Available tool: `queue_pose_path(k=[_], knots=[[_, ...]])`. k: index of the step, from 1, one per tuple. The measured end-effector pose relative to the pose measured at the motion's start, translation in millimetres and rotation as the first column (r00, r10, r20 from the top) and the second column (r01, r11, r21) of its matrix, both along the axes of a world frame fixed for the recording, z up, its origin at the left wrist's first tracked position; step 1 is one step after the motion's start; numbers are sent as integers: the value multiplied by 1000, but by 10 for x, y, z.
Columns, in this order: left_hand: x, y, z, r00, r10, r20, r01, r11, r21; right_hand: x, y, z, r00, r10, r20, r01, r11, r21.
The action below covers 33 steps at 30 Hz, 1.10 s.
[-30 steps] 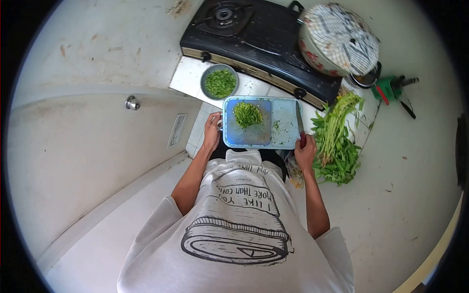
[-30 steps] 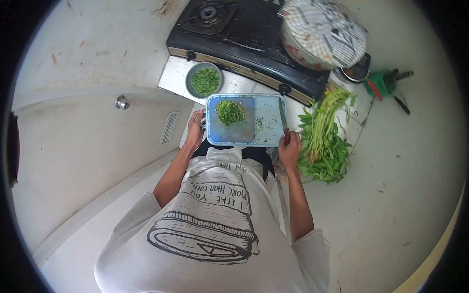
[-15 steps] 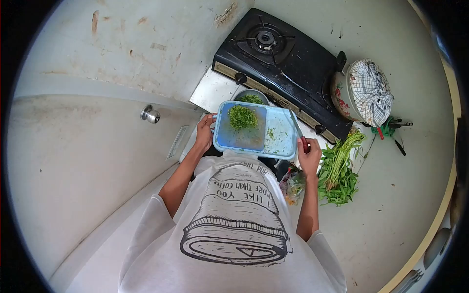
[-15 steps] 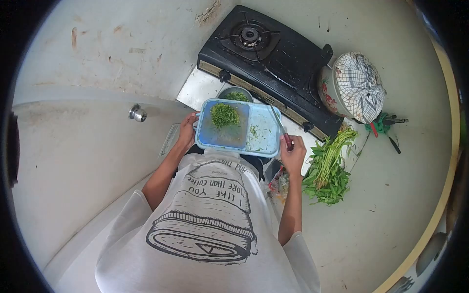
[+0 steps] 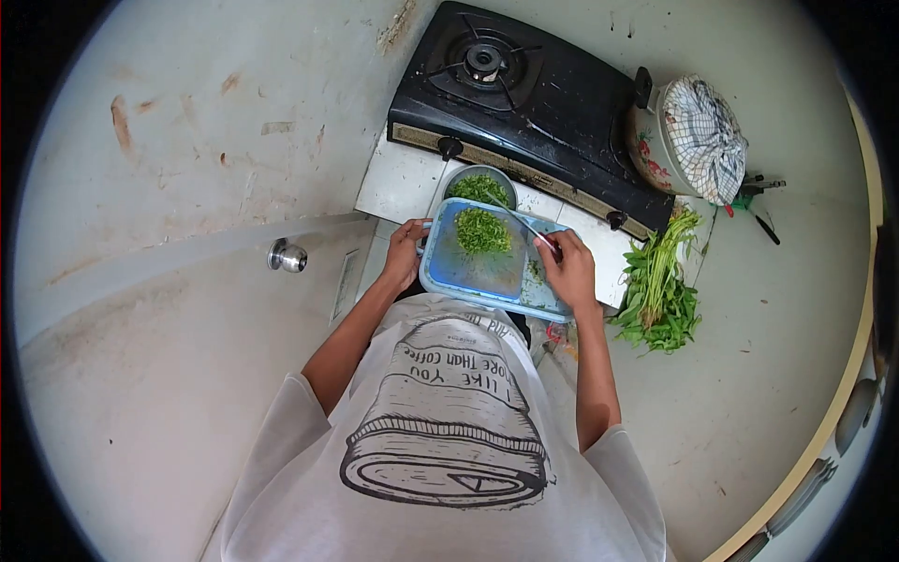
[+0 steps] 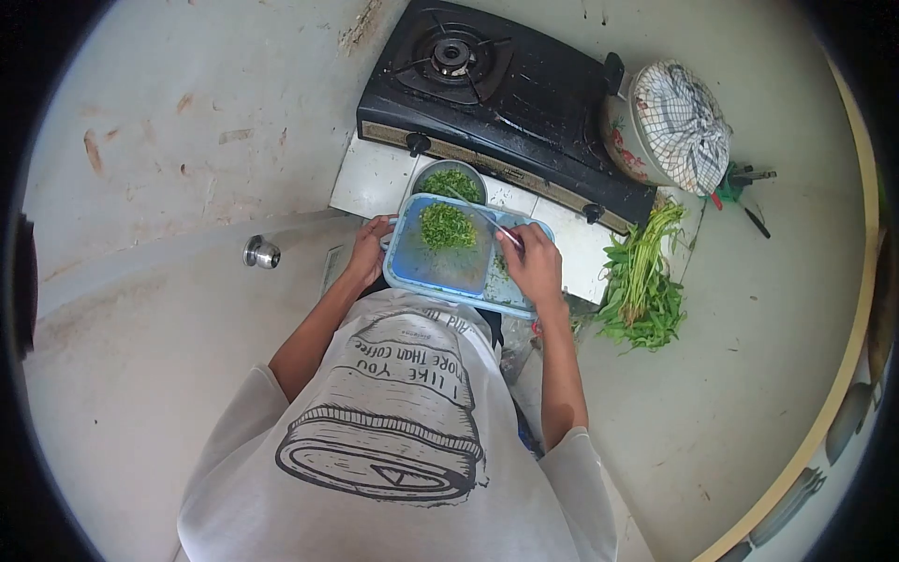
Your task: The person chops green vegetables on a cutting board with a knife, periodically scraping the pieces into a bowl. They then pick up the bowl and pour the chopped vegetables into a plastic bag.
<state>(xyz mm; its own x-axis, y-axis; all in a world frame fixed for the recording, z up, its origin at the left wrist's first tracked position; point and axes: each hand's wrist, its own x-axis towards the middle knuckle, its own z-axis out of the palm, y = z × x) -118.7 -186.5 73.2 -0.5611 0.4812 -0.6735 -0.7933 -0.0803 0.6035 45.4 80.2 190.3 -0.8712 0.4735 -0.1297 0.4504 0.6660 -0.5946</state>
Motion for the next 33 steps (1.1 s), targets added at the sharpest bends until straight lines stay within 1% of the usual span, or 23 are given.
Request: queue_pose_path(k=[2, 3, 6, 9, 13, 16, 19, 21, 24, 25, 28, 29, 32, 33], knots=[[-42, -38, -64, 1000, -22, 0, 22, 1000, -6, -38, 17, -140, 997, -24, 70, 21, 998, 53], [-49, -47, -85, 999, -32, 2, 32, 999, -7, -53, 15, -171, 994, 9, 113, -15, 998, 58], [-68, -64, -117, 999, -41, 11, 41, 999, -21, -153, 9, -254, 975, 36, 218, -41, 999, 18], [-79, -58, -58, 998, -43, 45, 45, 997, -59, -253, 18, -253, 959, 40, 279, -50, 998, 29], [-94, -86, -12, 996, -65, 61, 67, 997, -40, -270, 50, -240, 971, -15, 240, 13, 1000, 11], [-113, -103, -45, 996, -51, 70, 53, 998, -22, -269, 22, -173, 965, 17, 261, -24, 999, 23], [-129, -101, -27, 994, -69, 84, 70, 997, -12, -320, 41, -121, 943, 47, 328, -61, 998, 34], [-129, -94, 23, 993, -86, 80, 87, 996, -5, -340, 32, -62, 969, 4, 246, -19, 998, 56], [-130, -49, 75, 996, -14, 88, 19, 998, -58, -340, -15, 25, 986, -12, 167, -4, 995, 95], [-146, -53, 74, 996, -7, 93, 12, 999, -50, -335, -31, 38, 989, -14, 149, -2, 994, 112], [-172, -52, 71, 994, -3, 112, 7, 999, -36, -315, -98, -39, 948, 102, 300, -135, 986, 94], [-189, -52, 70, 993, -12, 118, 17, 999, -38, -303, -114, -86, 954, 102, 281, -133, 987, 93], [-223, -45, 46, 992, -14, 124, 16, 1000, -16, -346, -111, 89, 958, 24, 287, -47, 996, 73], [-233, -59, 33, 992, -10, 123, 11, 1000, -7, -344, -104, 129, 969, 10, 246, -30, 997, 75]])
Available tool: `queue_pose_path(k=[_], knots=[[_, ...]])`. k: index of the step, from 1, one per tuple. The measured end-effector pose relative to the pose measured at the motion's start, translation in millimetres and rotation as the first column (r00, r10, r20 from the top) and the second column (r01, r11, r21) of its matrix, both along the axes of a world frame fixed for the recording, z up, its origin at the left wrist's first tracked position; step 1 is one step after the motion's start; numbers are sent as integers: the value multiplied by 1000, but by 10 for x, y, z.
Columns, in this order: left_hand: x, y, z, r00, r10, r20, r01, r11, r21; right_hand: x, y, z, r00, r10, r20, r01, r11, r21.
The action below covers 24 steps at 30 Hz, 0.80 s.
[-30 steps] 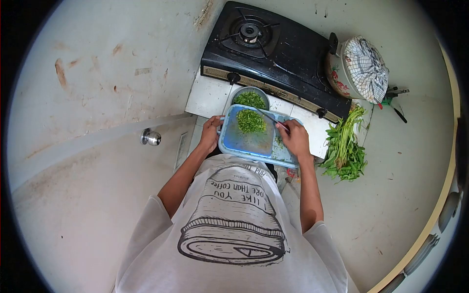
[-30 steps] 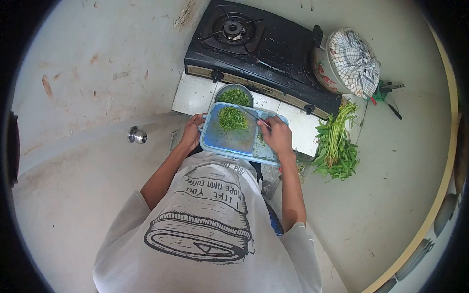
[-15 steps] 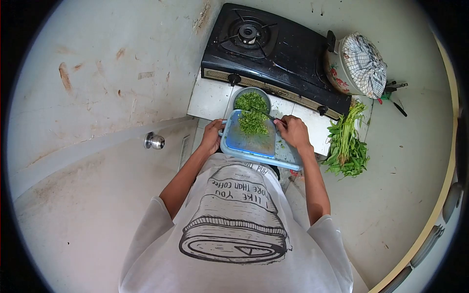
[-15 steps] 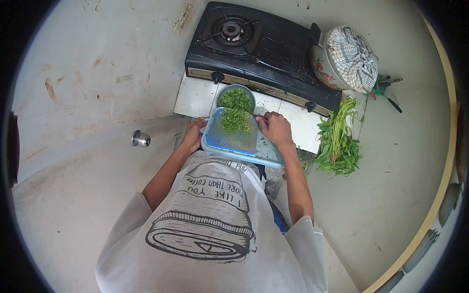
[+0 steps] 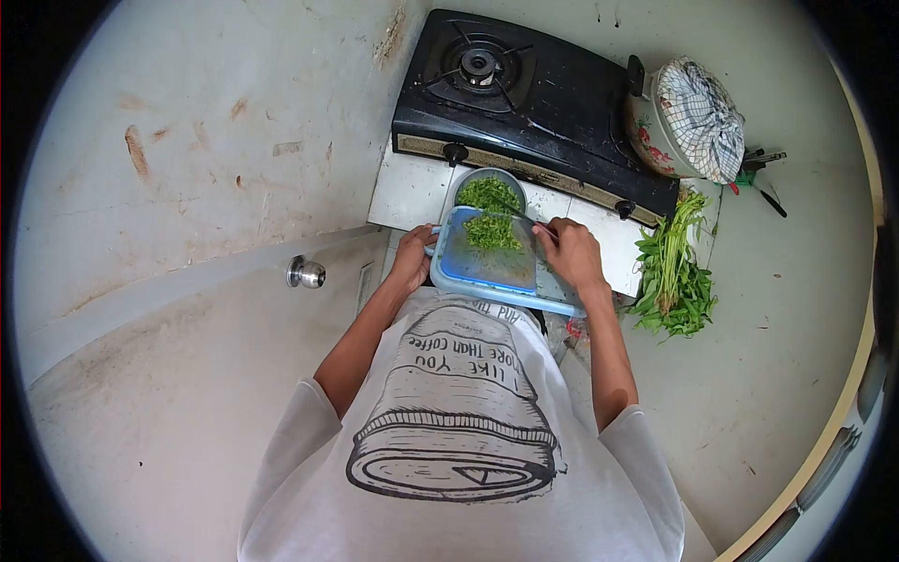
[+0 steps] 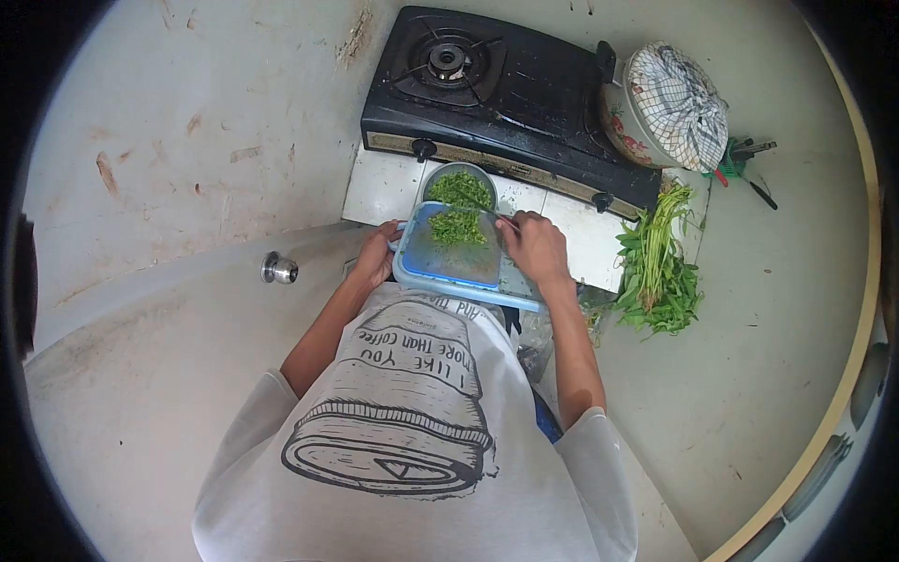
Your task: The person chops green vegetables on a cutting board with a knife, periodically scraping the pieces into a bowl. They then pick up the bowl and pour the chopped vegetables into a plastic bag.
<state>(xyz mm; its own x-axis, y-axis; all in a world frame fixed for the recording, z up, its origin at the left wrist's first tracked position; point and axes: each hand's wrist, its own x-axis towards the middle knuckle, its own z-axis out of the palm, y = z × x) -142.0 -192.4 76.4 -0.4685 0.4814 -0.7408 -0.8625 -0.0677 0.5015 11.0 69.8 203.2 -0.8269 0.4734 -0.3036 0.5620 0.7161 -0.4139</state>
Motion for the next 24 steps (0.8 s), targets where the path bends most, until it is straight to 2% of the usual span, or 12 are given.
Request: queue_pose_path(k=[2, 5, 6, 9, 14, 17, 20, 23, 24], knots=[[-18, -11, -31, 999, 14, 30, -14, 1000, 14, 45, 23, 94, 996, -32, -87, 32, 999, 1], [-51, -52, -207, 999, 3, 53, -4, 1000, 27, 75, -5, 436, 990, 3, -141, -28, 984, -176], [-59, -48, -184, 998, -5, 59, 3, 1000, 30, 85, 3, 494, 993, 73, -91, -94, 963, -254], [-50, -26, -99, 998, 16, 64, -17, 1000, 12, 172, 66, 330, 954, 290, -82, -301, 901, -313], [-74, 13, -37, 997, -2, 74, 0, 1000, 23, 18, 142, 158, 976, 213, 46, -199, 957, -212], [-91, -2, -82, 996, 13, 90, -16, 1000, 26, -42, 178, 228, 973, 229, -35, -228, 918, -324], [-87, 14, -78, 997, 18, 80, -21, 999, 31, -17, 223, 293, 931, 361, 61, -287, 824, -489], [-95, 24, -30, 997, 10, 77, -11, 1000, 24, 47, 349, -51, 951, 306, 36, -253, 843, -476], [-93, 13, -38, 997, 5, 79, -6, 1000, 18, 41, 377, -106, 963, 262, 55, -215, 881, -422]])
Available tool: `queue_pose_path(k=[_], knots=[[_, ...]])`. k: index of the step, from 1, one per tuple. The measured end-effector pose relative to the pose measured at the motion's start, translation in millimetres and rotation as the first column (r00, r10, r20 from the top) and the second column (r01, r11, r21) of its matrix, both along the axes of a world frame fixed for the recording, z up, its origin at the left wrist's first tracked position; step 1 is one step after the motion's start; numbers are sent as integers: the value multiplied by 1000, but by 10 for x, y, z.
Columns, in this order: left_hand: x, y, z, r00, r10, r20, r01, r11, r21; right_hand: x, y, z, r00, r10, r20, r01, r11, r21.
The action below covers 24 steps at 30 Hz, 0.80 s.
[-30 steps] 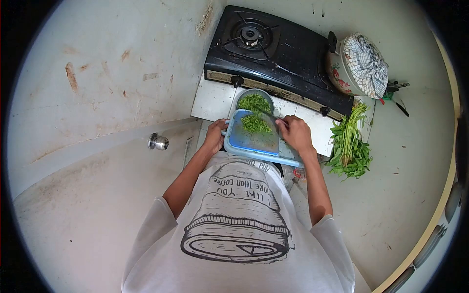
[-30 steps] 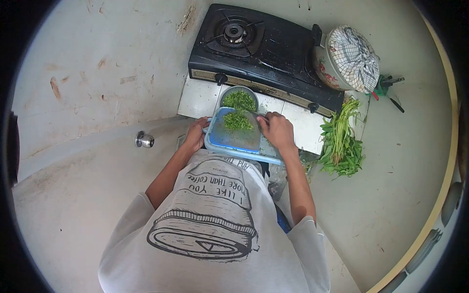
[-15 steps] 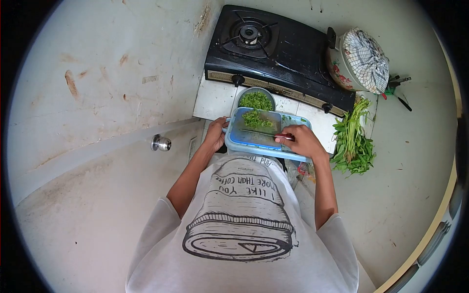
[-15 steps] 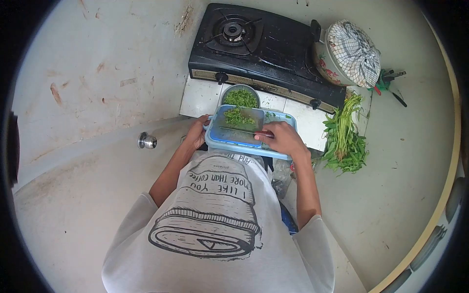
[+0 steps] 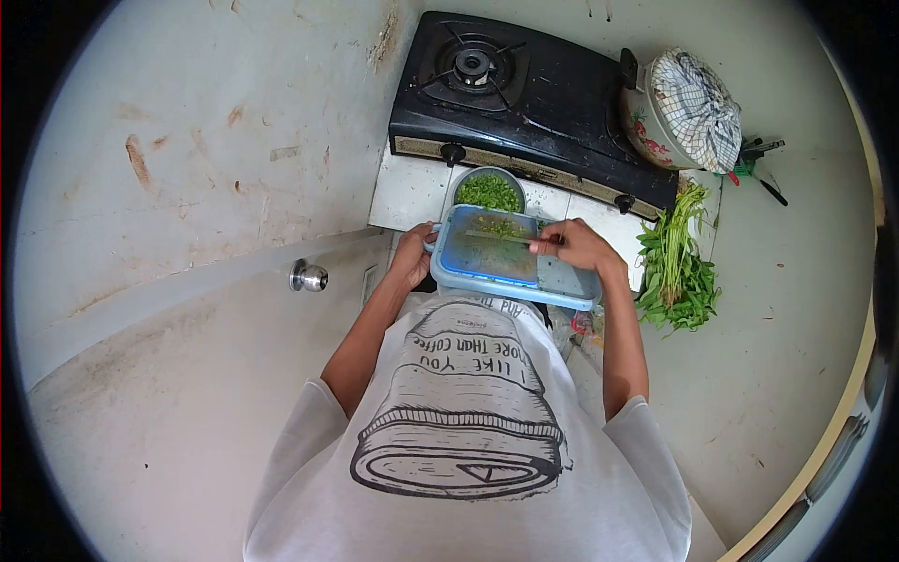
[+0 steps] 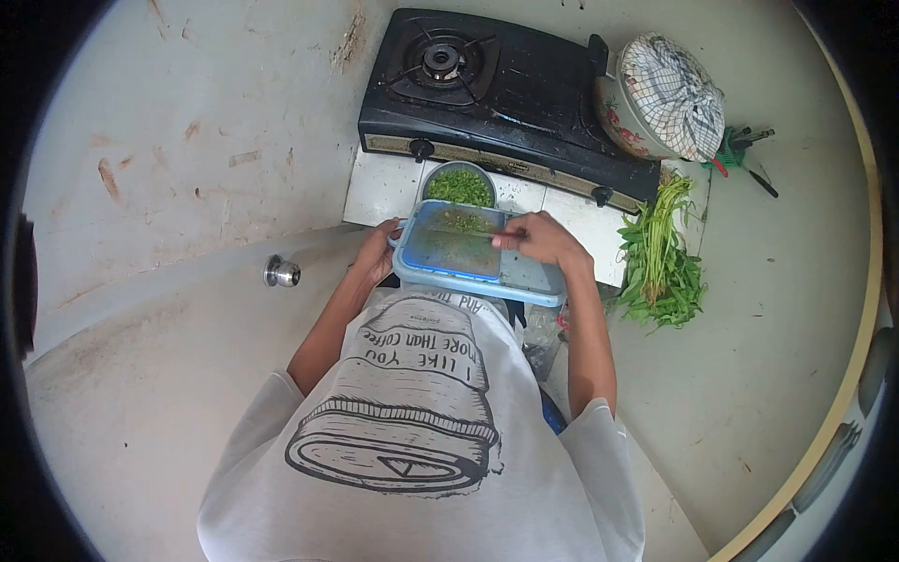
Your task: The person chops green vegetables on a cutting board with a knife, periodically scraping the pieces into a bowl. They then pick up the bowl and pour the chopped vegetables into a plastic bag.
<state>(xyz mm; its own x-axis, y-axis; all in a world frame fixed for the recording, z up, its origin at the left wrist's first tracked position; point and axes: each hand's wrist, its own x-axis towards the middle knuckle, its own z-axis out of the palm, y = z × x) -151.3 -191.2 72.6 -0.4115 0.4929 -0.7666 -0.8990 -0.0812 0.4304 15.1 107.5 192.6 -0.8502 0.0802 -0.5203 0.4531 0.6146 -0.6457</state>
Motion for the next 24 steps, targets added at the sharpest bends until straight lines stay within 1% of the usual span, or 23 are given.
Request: queue_pose_path(k=[2, 3, 5, 6, 8, 9, 11, 12, 15, 16, 17, 19, 20, 21, 22, 24], knots=[[6, -49, -121, 1000, -10, 22, 9, 999, 34, -23, 56, -104, 997, -80, -5, 80, 989, 125], [-3, -44, -73, 999, -12, 32, 11, 999, 51, -44, 30, -48, 995, -103, -18, 104, 991, 87], [9, 4, 12, 1000, 4, 27, -4, 1000, 4, -30, -21, 93, 988, -148, -36, 148, 989, 10], [19, 29, 62, 1000, 10, 27, -10, 1000, -20, -16, -30, 177, 996, -80, 35, 82, 995, -52], [-10, -12, -43, 1000, -4, 28, 3, 999, 51, -2, -24, 297, 985, 66, 158, -36, 982, -186], [-14, -33, -87, 999, -13, 30, 11, 996, 86, 23, -12, 223, 987, 32, 158, -13, 992, -122], [-4, 19, 23, 1000, -12, 19, 11, 999, 43, 87, 16, 23, 988, -39, 152, 38, 999, 10], [3, 36, 45, 1000, -10, 14, 9, 1000, 21, 58, -20, 99, 990, -95, 107, 80, 987, 138], [21, 20, -40, 999, -28, -19, 28, 999, 18, 32, -52, 262, 979, -205, -18, 206, 978, 35], [18, 2, -81, 1000, -25, -13, 26, 999, 26, 33, -69, 355, 977, -214, -17, 213, 977, -26], [4, -17, -117, 1000, -24, -9, 24, 999, 35, 53, -75, 363, 982, -185, 39, 189, 974, -125], [-7, 27, 17, 1000, -18, -8, 18, 999, 42, 91, -74, 355, 984, -111, 138, 150, 935, -322], [4, 43, 84, 1000, -14, -12, 15, 999, 38, 98, -59, 276, 968, -15, 249, 84, 959, -269], [7, 57, 155, 1000, -10, -15, 11, 999, 34, 113, -79, 229, 980, -50, 194, 78, 987, -139], [4, 47, 100, 999, -17, -34, 19, 999, 38, 123, -98, 188, 988, -75, 134, 77, 997, -7], [-4, 27, 6, 997, -25, -70, 28, 999, 42, 118, -156, 185, 996, -93, 15, 87, 968, 237]])
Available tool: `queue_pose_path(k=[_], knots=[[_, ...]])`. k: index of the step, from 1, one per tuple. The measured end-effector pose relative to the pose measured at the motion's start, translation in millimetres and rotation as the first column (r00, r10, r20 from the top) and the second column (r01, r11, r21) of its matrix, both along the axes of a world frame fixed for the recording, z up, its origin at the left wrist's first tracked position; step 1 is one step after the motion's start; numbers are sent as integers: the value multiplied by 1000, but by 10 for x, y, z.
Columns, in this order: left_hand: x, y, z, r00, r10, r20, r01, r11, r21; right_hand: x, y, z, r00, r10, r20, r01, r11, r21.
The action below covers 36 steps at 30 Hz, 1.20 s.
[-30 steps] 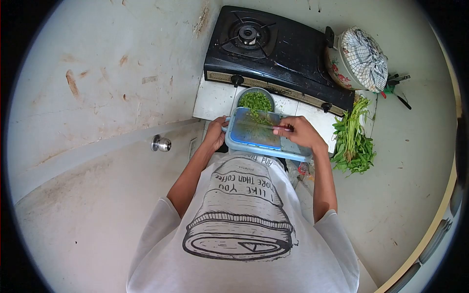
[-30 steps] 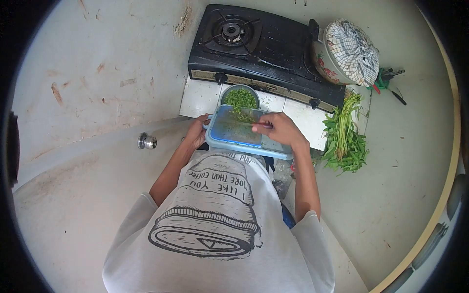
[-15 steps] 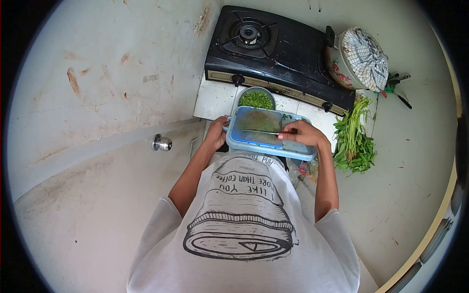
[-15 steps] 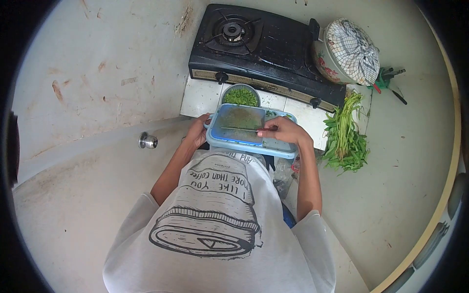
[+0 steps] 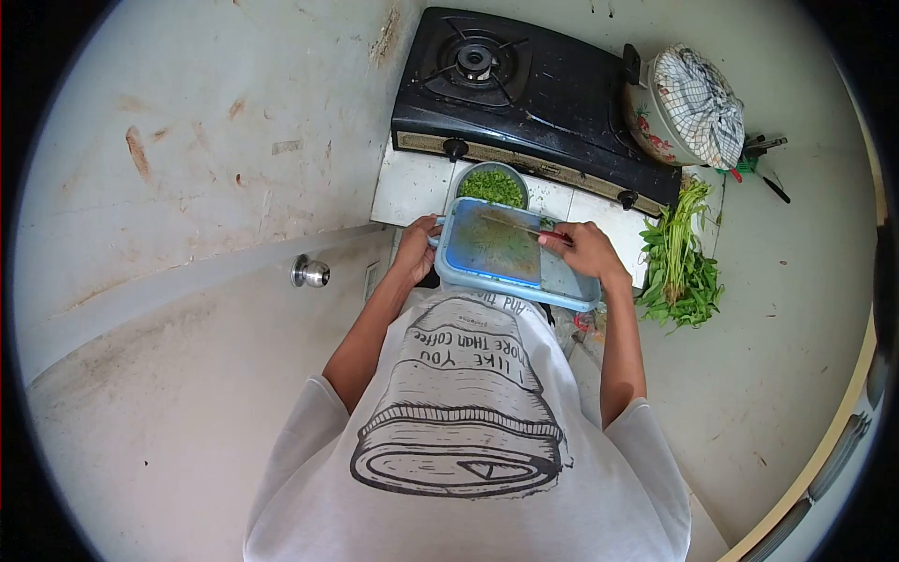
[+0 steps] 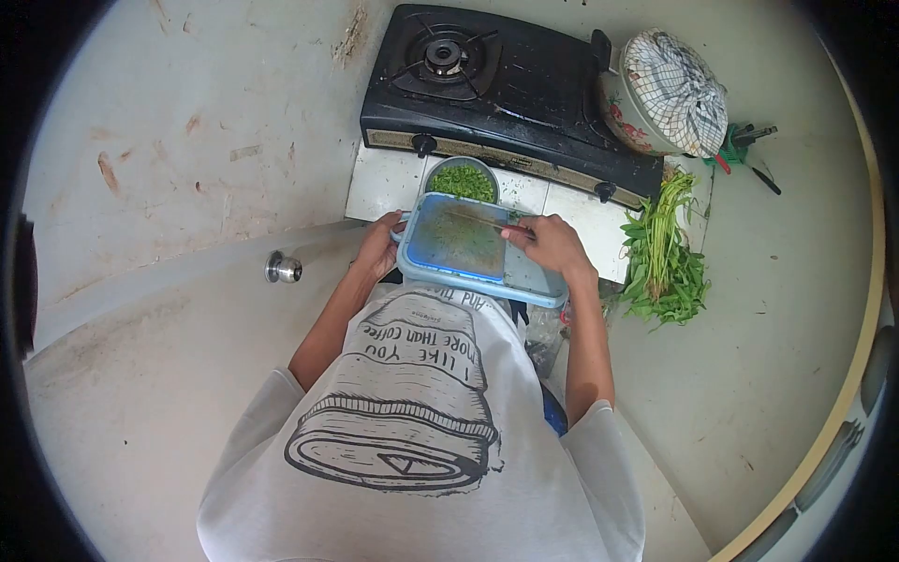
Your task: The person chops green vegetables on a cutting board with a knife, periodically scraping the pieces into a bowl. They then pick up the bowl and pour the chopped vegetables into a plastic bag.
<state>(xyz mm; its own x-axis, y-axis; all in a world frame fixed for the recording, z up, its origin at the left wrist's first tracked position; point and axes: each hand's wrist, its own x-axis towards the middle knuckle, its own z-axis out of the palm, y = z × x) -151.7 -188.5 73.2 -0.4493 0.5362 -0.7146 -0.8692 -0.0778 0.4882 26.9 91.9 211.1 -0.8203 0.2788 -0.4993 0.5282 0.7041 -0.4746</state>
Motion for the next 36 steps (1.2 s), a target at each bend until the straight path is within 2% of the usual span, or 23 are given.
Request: queue_pose_path(k=[3, 6, 9, 10, 11, 13, 14, 17, 21, 24, 27, 30, 33, 36], knots=[[21, -27, -39, 1000, -5, -13, 5, 1000, -14, -34, -45, 206, 994, -113, -7, 111, 980, -163], [17, -24, -35, 1000, -5, -1, 5, 1000, 7, -8, -106, 300, 998, -42, 48, 58, 904, -424], [13, 13, 11, 1000, 13, 9, -14, 1000, 21, 46, -135, 194, 987, -43, 157, 89, 949, -301], [7, 25, 21, 1000, 15, 4, -16, 1000, 16, 61, -142, 184, 1000, -25, 6, 26, 990, -137], [10, 27, 32, 1000, 20, 1, -20, 1000, 9, 91, -121, 204, 999, -31, 20, 33, 994, -108], [33, 6, 15, 999, 42, -5, -42, 999, -3, -72, -203, 734, 998, -45, 48, 48, 997, -57], [39, 21, -7, 998, 57, -10, -57, 998, -3, -113, -242, 883, 998, -67, 16, 68, 988, -140], [47, 53, 40, 998, 68, -10, -68, 998, -2, -197, -344, 1084, 981, 100, -166, -123, 983, -134], [43, 112, 45, 996, 91, 6, -91, 996, 12, -332, -423, 1118, 954, 267, -135, -268, 963, 13], [27, 134, 146, 996, 94, -3, -95, 995, -30, -359, -426, 1141, 961, 274, 32, -274, 962, -2], [-12, 102, 94, 995, 96, 19, -96, 995, 3, -277, -424, 1177, 969, 246, 22, -246, 969, 5], [-54, 89, 47, 998, 58, -38, -58, 998, -7, -223, -372, 1241, 982, 190, -22, -191, 980, -48], [-66, 126, 88, 998, 48, -32, -47, 999, 15, -285, -370, 1348, 987, 160, 17, -160, 987, 23], [-46, 214, 243, 998, 69, -8, -69, 998, -5, -327, -346, 1304, 975, 219, 26, -220, 975, 23]])
